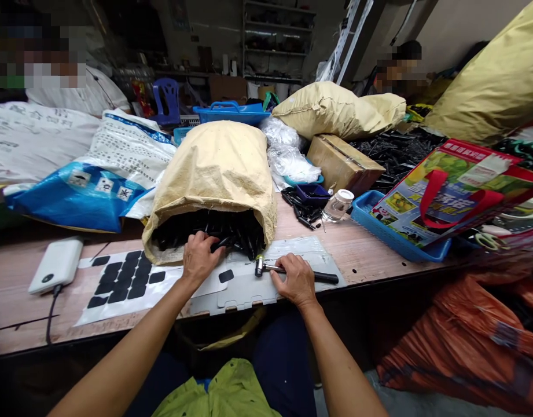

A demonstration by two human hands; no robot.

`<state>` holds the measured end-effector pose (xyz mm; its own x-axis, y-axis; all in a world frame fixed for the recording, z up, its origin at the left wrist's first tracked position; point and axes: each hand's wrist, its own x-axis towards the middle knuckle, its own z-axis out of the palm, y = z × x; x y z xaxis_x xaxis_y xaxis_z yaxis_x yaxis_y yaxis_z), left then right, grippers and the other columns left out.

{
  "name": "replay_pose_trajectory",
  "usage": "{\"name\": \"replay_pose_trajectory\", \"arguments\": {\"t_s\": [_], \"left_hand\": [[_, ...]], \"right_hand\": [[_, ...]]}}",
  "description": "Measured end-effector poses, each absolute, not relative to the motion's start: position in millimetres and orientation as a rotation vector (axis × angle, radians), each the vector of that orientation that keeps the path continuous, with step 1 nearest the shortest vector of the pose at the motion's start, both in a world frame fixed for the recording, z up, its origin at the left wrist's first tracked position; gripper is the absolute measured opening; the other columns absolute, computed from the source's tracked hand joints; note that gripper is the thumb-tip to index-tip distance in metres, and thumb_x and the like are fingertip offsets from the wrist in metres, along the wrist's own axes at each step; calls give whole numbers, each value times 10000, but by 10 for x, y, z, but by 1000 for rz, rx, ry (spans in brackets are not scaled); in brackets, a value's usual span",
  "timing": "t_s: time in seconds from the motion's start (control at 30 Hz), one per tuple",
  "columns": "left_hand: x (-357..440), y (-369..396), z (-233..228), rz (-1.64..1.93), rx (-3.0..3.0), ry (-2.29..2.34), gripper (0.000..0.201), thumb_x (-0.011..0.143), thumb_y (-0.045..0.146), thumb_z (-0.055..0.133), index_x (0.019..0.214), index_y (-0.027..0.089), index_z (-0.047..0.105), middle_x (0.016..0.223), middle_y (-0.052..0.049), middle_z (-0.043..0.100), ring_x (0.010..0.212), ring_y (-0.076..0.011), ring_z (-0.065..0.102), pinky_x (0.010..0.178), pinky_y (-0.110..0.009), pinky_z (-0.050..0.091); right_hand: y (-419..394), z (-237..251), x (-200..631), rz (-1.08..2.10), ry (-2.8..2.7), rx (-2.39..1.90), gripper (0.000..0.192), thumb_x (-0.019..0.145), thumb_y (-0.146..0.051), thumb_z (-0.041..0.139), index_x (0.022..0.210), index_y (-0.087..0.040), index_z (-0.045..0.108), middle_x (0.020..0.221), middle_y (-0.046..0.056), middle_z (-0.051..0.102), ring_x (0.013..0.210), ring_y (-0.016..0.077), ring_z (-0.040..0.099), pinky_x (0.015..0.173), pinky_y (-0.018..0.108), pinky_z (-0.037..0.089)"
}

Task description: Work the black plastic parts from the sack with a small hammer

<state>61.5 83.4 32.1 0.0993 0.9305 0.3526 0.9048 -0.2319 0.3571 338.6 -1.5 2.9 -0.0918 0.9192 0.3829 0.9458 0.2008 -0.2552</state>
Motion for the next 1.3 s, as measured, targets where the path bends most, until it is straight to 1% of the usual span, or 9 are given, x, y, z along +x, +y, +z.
{"name": "replay_pose_trajectory", "arguments": {"t_s": [0.13, 0.27, 0.53, 0.67, 0.73, 0.87, 1.03, 1.13, 1.3], "left_hand": [[469, 562, 308, 854, 2300, 1779, 174, 865, 334, 719, 1013, 246, 739, 1055, -76, 671, 1029, -300, 522, 895, -432, 412], [232, 325, 199, 763, 2207, 1611, 157, 840, 306, 740, 988, 255, 722, 982, -30, 719, 1000, -270, 542, 898, -417, 399], [62, 309, 16, 737, 2091, 1473, 192, 810, 353, 771, 981, 269, 748, 930, -18, 704, 959, -245, 540, 886, -390, 422], [70, 311, 29, 748, 2083, 1470, 171, 795, 323, 784, 956, 273, 754, 891, -11, 697, 966, -247, 543, 899, -384, 423], [68, 311, 29, 735, 2077, 1478, 178, 789, 313, 782, 961, 274, 757, 901, -11, 700, 977, -250, 544, 902, -387, 419], [64, 312, 29, 711, 2071, 1485, 201, 777, 294, 771, 978, 276, 763, 927, -13, 706, 988, -254, 544, 907, -396, 416], [64, 303, 49, 718, 2088, 1480, 252, 734, 270, 790, 985, 275, 771, 935, -17, 702, 983, -255, 545, 916, -395, 419], [68, 297, 65, 731, 2085, 1474, 238, 748, 335, 810, 975, 275, 778, 930, -21, 704, 982, -255, 541, 906, -391, 415], [69, 309, 60, 715, 2033, 1480, 178, 804, 371, 793, 966, 297, 792, 910, -17, 712, 991, -249, 534, 902, -379, 394]], "right_hand": [[-12, 18, 3391, -75, -2020, -1735, 120, 851, -341, 665, 846, -231, 617, 871, 29, 639, 852, 218, 545, 792, 334, 366], [-14, 21, 3391, -69, -2021, -1732, 119, 859, -341, 660, 852, -228, 620, 870, 30, 637, 849, 218, 542, 797, 337, 370], [32, 3, 3461, -56, -2067, -1681, 128, 912, -348, 632, 888, -223, 645, 875, 35, 651, 838, 217, 563, 780, 337, 386], [-23, 176, 3405, -40, -2126, -1648, 145, 946, -361, 618, 896, -228, 651, 878, 43, 655, 861, 230, 574, 793, 354, 390], [-106, 318, 3273, -36, -2082, -1641, 161, 981, -370, 582, 958, -229, 656, 929, 61, 665, 903, 241, 592, 822, 363, 410], [-281, 534, 2861, 200, -1930, -1569, 172, 1029, -371, 520, 1057, -259, 648, 999, 51, 674, 940, 219, 641, 831, 333, 470], [-337, 547, 2464, 419, -1787, -1511, 189, 1030, -337, 509, 1087, -257, 670, 1023, 58, 694, 981, 226, 658, 874, 345, 500], [-329, 523, 2358, 460, -1754, -1518, 204, 1027, -335, 507, 1105, -256, 677, 1033, 64, 698, 985, 231, 659, 883, 350, 508], [-330, 493, 2235, 458, -1812, -1525, 297, 1028, -290, 477, 1272, -259, 644, 1113, 68, 691, 1030, 226, 659, 907, 343, 516]]}}
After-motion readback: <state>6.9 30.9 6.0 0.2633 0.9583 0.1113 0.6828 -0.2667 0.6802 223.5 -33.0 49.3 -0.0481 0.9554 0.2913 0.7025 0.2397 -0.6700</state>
